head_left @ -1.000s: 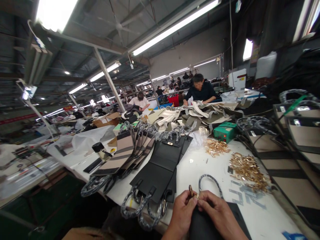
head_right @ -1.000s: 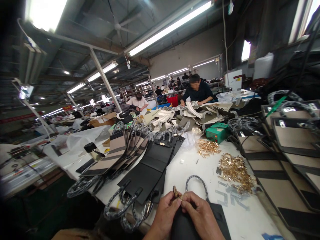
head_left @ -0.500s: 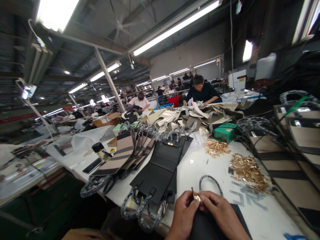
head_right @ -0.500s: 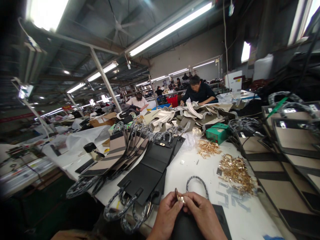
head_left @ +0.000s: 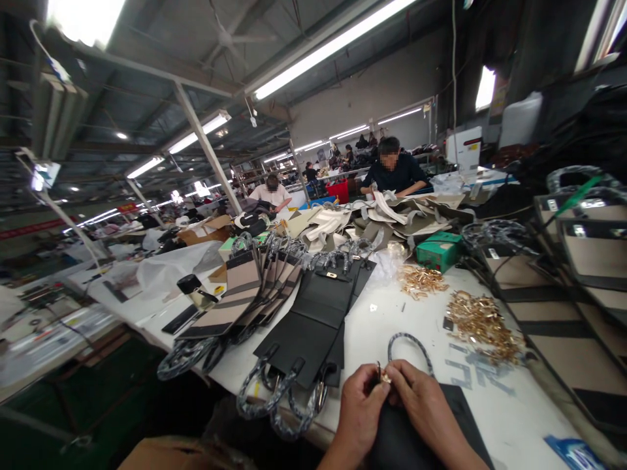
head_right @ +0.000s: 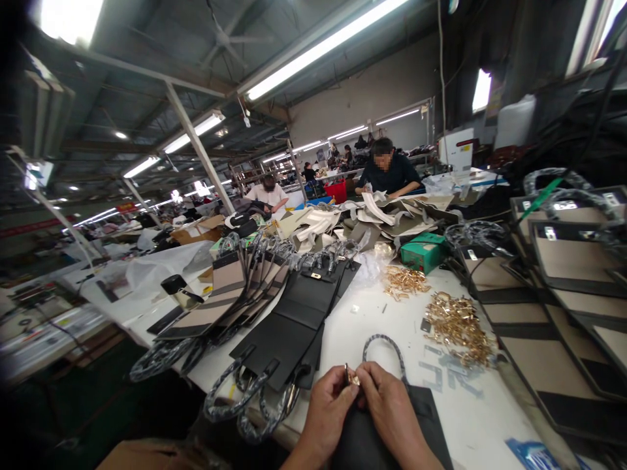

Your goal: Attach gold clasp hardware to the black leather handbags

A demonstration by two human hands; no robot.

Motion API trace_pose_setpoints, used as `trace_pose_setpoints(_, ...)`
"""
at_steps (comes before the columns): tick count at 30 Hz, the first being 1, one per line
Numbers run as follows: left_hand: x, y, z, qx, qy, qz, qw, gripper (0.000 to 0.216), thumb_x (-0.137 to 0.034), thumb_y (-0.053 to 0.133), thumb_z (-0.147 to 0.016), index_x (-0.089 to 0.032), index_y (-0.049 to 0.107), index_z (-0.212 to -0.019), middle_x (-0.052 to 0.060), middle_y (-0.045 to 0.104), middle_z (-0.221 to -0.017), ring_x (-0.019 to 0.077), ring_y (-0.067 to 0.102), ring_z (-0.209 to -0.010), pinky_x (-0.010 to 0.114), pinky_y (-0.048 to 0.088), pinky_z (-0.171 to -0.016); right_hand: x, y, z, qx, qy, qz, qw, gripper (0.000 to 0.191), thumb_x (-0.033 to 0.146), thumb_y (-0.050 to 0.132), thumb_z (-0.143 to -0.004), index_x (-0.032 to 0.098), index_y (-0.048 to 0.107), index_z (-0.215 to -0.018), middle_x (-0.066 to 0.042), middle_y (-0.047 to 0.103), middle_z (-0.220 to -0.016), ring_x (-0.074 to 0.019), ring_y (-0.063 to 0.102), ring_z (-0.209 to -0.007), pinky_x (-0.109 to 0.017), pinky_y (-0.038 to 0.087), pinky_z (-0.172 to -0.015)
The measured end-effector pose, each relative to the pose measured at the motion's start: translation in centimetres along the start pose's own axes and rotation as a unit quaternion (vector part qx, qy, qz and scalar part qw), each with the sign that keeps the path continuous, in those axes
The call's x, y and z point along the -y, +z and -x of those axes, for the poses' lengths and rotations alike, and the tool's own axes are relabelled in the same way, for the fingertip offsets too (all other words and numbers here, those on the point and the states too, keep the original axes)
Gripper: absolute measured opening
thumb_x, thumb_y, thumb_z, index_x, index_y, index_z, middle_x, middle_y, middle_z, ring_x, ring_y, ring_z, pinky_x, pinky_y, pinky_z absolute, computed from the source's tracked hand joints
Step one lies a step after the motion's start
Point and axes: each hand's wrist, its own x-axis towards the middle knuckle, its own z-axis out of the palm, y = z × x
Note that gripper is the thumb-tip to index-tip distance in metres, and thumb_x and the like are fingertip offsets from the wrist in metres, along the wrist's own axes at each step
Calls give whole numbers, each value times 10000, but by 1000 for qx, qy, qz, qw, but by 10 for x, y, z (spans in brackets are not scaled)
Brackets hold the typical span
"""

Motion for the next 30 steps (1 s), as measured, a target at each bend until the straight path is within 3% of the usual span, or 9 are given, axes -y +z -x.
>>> trace_pose_setpoints(5, -6, 2, 0, -4, -15, -18, 1000, 188, -338, 652, -863, -168, 663, -941, 42, 680, -887, 190, 617, -849, 280, 469, -800, 2, -6, -2, 1, 22, -30, 999, 383, 517, 451, -941, 217, 655, -818, -3, 654, -639, -186, 633, -613, -295, 469, -632)
trace_pose_setpoints(10, -7, 1, -6, 3, -46, 72, 996, 271, -368, 689, -841, -170, 676, -1026, 80, 711, -1005, 216, 664, -930, 319, 489, -885, -6, -13, 0, 4, 42, -127, 991, 424, 515, 521, -912, 208, 662, -1170, -33, 723, -828, -198, 677, -762, -320, 535, -729)
trace_pose_setpoints(15, -4, -3, -6, -10, -60, 72, 996, 296, -378, 724, -816, -183, 688, -1036, 81, 705, -1039, 211, 664, -952, 298, 486, -882, -5, -17, 3, -18, -38, -46, 998, 309, 444, 626, -862, 237, 714, -1074, -61, 711, -1109, -229, 658, -994, -361, 502, -910)
trace_pose_setpoints(22, -6, -4, -5, 11, -59, 102, 993, 276, -365, 712, -832, -187, 673, -1039, 65, 706, -1000, 193, 661, -927, 275, 483, -854, 2, -14, 4, 2, -19, -69, 997, 298, 466, 616, -875, 243, 724, -1040, -47, 737, -1070, -235, 675, -988, -371, 505, -928)
trace_pose_setpoints(26, -9, -3, -3, -6, -98, 133, 986, 363, -423, 740, -793, -180, 670, -1053, 62, 714, -935, 194, 668, -849, 277, 498, -786, 6, -16, 9, -75, -50, 5, 996, 307, 484, 554, -914, 231, 688, -1026, -56, 726, -1042, -231, 663, -964, -355, 496, -901)
trace_pose_setpoints(28, -10, -2, -2, -33, -145, 153, 977, 430, -468, 747, -768, -178, 660, -1073, 45, 710, -835, 186, 663, -738, 280, 499, -705, 6, -18, 13, -122, -51, 63, 989, 313, 491, 525, -928, 233, 660, -1043, -61, 718, -1034, -232, 660, -942, -352, 493, -880)
trace_pose_setpoints(30, -10, 0, -3, -77, -163, 171, 969, 447, -459, 779, -726, -169, 664, -1045, 45, 713, -836, 196, 670, -751, 293, 503, -717, 5, -20, 17, -128, -42, 103, 985, 313, 495, 494, -941, 243, 637, -1057, -58, 716, -1006, -228, 666, -877, -346, 498, -834)
